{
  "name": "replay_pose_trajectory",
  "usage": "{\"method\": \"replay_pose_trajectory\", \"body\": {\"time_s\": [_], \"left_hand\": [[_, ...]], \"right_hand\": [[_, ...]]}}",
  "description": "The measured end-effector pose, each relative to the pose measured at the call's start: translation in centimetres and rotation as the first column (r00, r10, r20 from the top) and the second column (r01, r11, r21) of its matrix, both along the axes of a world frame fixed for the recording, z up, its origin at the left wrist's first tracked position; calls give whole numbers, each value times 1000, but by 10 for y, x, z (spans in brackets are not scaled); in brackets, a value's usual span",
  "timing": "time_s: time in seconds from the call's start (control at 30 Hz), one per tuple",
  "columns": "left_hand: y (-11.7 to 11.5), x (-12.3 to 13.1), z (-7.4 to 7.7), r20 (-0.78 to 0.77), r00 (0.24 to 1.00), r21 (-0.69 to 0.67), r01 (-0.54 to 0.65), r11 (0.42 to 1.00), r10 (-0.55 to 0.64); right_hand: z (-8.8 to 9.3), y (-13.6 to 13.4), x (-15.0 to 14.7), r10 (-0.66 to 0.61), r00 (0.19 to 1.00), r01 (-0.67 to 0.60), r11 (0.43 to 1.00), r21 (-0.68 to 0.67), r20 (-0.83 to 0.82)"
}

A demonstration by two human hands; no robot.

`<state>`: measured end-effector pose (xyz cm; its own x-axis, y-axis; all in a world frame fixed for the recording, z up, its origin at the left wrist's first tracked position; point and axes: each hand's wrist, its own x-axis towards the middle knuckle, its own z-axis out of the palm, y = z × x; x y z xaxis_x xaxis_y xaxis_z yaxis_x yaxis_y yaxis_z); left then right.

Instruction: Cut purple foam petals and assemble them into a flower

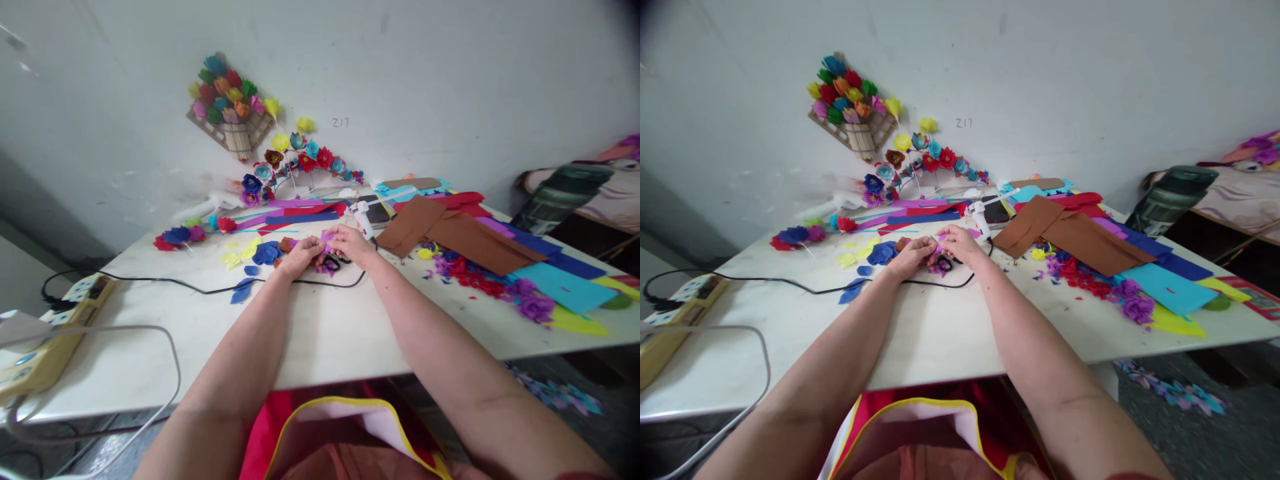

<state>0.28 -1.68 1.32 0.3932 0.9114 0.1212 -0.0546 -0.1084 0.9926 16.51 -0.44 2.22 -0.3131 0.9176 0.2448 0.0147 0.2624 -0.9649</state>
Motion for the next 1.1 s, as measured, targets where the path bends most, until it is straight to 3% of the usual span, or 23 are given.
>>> {"method": "replay_pose_trajectory", "body": {"time_s": [0.37,0.63,0.77,1.0,1.1], "left_hand": [[4,-1,-2,-66,998,-44,-24,999,21],[2,-2,-2,-53,998,-32,-36,999,35],[2,-5,-3,-18,999,-37,-41,998,40],[4,-7,-5,17,999,-29,-33,999,33],[3,-6,-5,4,999,-26,-42,999,42]], "right_hand": [[-4,4,2,-22,988,-2,987,158,154],[0,1,3,-41,988,18,988,152,148],[3,0,3,-48,993,39,995,92,104],[6,-3,4,-31,999,34,986,-166,23],[2,-2,3,-2,998,12,990,-142,70]]}}
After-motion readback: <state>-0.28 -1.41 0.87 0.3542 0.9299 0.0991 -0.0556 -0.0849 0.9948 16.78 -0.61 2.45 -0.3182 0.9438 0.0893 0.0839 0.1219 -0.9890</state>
